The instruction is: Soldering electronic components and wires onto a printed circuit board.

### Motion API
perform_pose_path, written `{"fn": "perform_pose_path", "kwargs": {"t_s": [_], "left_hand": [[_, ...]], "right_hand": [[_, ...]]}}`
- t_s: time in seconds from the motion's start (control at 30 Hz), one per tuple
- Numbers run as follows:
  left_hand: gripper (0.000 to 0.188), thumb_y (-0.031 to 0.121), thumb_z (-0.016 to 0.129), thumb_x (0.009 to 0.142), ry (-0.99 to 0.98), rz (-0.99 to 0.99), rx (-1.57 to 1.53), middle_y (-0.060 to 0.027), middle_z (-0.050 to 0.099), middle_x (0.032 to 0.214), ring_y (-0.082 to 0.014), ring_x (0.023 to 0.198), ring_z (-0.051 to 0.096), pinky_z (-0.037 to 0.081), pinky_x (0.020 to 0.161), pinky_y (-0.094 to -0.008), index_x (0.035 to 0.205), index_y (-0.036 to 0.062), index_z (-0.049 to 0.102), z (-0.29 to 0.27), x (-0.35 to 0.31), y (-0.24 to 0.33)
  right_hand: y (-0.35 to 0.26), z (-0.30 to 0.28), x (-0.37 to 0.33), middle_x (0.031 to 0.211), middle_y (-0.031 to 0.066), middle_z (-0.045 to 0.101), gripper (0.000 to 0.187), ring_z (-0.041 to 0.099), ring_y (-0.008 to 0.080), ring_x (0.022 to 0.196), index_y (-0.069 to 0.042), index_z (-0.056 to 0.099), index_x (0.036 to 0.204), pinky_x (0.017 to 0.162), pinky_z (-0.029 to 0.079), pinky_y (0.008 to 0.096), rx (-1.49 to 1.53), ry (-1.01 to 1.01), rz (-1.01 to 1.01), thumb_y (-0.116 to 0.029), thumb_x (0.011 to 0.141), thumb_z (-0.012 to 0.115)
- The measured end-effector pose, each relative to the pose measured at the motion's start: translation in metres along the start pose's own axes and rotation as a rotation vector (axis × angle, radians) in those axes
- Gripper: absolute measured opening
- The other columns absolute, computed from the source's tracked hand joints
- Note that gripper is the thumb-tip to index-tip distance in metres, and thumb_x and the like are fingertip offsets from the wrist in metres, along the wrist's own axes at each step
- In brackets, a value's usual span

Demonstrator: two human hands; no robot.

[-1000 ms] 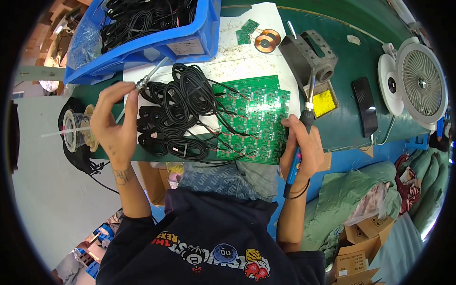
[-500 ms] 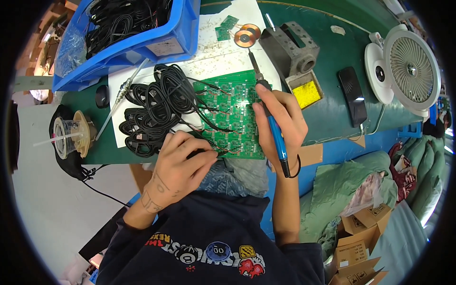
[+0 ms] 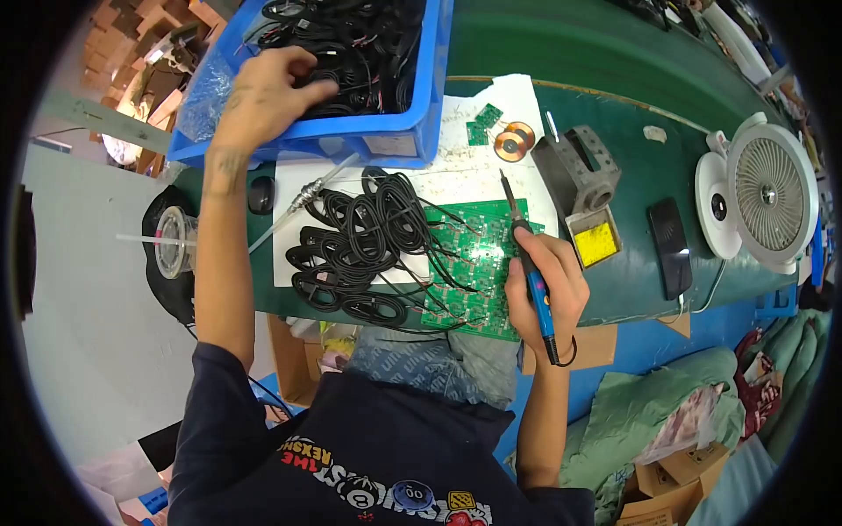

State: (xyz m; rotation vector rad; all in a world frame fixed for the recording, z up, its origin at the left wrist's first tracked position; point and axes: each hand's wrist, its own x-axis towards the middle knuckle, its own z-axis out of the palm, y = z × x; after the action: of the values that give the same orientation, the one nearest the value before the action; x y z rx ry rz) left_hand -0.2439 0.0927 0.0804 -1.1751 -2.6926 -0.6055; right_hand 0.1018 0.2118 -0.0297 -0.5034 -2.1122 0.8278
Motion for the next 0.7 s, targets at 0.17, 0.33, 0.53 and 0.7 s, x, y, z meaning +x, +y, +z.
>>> {"fn": "perform_pose_path", "kwargs": {"t_s": [0.17, 0.33, 0.53, 0.7], "left_hand": [[0.018, 0.009, 0.078, 0.087, -0.136, 0.063, 0.103, -0.0065, 0.071, 0.083, -0.0147, 0.074, 0.061, 0.051, 0.068, -0.0274, 0.100, -0.0019, 0.076, -0.005, 0.009, 0.013], [0.020, 0.014, 0.078, 0.089, 0.214, 0.121, -0.321, -0.0073, 0.073, 0.086, -0.0172, 0.076, 0.067, 0.053, 0.071, -0.0282, 0.103, -0.0001, 0.076, -0.038, -0.013, -0.018], [0.022, 0.016, 0.068, 0.102, 0.530, -0.101, -0.619, -0.0102, 0.073, 0.102, -0.0154, 0.086, 0.067, 0.051, 0.078, -0.0231, 0.117, 0.0005, 0.069, -0.067, -0.078, -0.007], [0.019, 0.015, 0.053, 0.108, 0.214, -0.145, -1.114, -0.0209, 0.073, 0.100, -0.0213, 0.078, 0.071, 0.056, 0.071, -0.0281, 0.124, 0.0051, 0.053, -0.060, -0.137, -0.005]], "right_hand": [[0.001, -0.001, 0.000, 0.104, 0.0139, 0.071, 0.041, 0.066, 0.0259, 0.085, 0.000, 0.074, 0.118, 0.078, 0.054, 0.0332, 0.000, 0.000, -0.013, 0.005, 0.077, 0.071], [-0.004, 0.000, 0.007, 0.106, 0.0148, 0.072, 0.039, 0.067, 0.0262, 0.086, 0.001, 0.073, 0.119, 0.079, 0.055, 0.0335, 0.013, -0.041, -0.001, 0.004, 0.080, 0.072], [0.005, 0.003, 0.011, 0.109, 0.0162, 0.073, 0.037, 0.068, 0.0267, 0.088, 0.003, 0.073, 0.119, 0.081, 0.055, 0.0331, 0.041, -0.051, 0.026, 0.003, 0.083, 0.072], [0.003, 0.002, 0.010, 0.111, 0.0173, 0.074, 0.035, 0.069, 0.0271, 0.090, 0.004, 0.072, 0.119, 0.082, 0.055, 0.0331, 0.025, -0.082, 0.071, 0.002, 0.084, 0.072]]}}
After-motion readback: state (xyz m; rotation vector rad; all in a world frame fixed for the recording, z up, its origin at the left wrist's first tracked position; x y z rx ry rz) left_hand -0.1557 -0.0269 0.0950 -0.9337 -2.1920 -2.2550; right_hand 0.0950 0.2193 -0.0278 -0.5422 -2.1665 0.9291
